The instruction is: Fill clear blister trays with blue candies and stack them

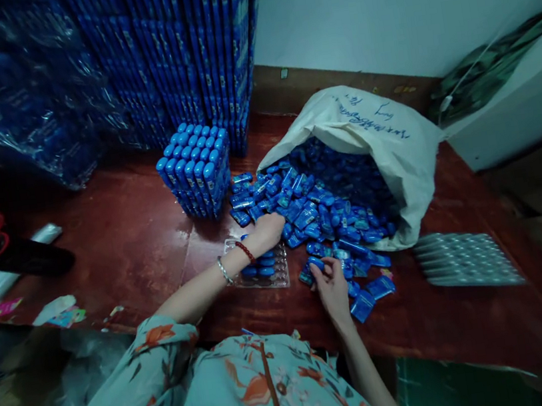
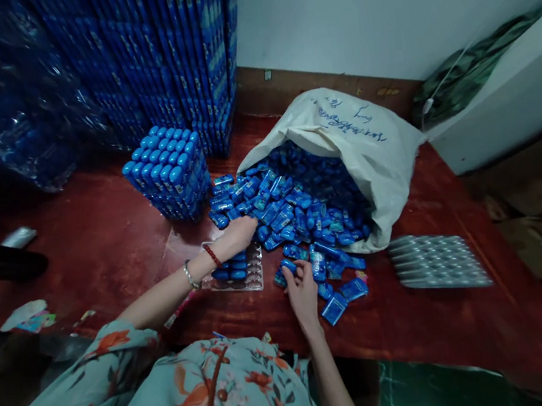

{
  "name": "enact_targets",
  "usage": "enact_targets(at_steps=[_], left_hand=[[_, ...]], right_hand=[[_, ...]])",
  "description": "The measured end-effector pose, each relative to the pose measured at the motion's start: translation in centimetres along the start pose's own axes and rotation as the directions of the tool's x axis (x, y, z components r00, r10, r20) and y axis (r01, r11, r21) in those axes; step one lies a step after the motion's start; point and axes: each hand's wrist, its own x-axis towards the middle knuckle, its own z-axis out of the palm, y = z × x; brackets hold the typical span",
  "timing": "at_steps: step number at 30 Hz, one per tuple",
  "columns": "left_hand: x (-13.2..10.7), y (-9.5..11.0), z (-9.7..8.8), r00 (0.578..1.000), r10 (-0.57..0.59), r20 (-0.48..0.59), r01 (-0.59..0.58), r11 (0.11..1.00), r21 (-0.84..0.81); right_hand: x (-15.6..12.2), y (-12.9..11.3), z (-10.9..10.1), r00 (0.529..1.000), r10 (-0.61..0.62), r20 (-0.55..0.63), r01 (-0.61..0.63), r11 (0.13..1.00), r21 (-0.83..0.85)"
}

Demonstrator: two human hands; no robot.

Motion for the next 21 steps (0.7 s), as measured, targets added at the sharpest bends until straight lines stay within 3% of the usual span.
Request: enact_targets(at_steps=[3,5,7,9,11,14,16,18,21], left_hand=[[-2.8,-1.9,-1.4,0.983,0.048,-0.175,-0.064,0.994,-0.089],[-5.7,-2.8,-1.7,0.935,0.059,-0.348,-0.132,0.973,-0.189],[-9.0,-3.6,-1.4,0.895,0.005,-0.445,-0.155,0.941,-0.3],[-12.4,-4.5,-0.7,0.887,-0.121,-0.446,-0.104,0.888,-0.448],[-15.4,-5.6,0.3,0.884,-0.28,-0.374,-0.007,0.793,-0.609],[-18.5,-6.9,2.3,0.861,-0.451,-0.233,0.122,0.63,-0.767],[-19.4,-7.1,3.8,0.828,-0.524,-0.197,0.176,0.578,-0.797],[-19.5,-6.6,5.0,0.801,-0.543,-0.252,0.165,0.605,-0.779],[-18.9,-4.9,6.6,0.788,-0.431,-0.44,0.037,0.746,-0.665]], right_hand=[[-1.7,-0.7,0.2,0.998,0.008,0.062,-0.018,0.987,0.162],[-2.6,-1.2,0.9,0.984,0.004,0.179,-0.043,0.975,0.219],[-3.0,-1.5,1.9,0.968,0.013,0.252,-0.082,0.962,0.262],[-3.0,-1.6,2.6,0.971,0.045,0.236,-0.118,0.946,0.303],[-2.7,-1.5,3.0,0.975,0.074,0.207,-0.14,0.935,0.326],[-2.5,-1.3,3.1,0.967,0.034,0.253,-0.11,0.95,0.294],[-2.8,-1.2,3.0,0.953,-0.086,0.291,0.025,0.978,0.207],[-3.2,-1.0,3.0,0.908,-0.275,0.317,0.266,0.961,0.073],[-3.7,-0.5,3.0,0.766,-0.529,0.366,0.604,0.787,-0.127]])
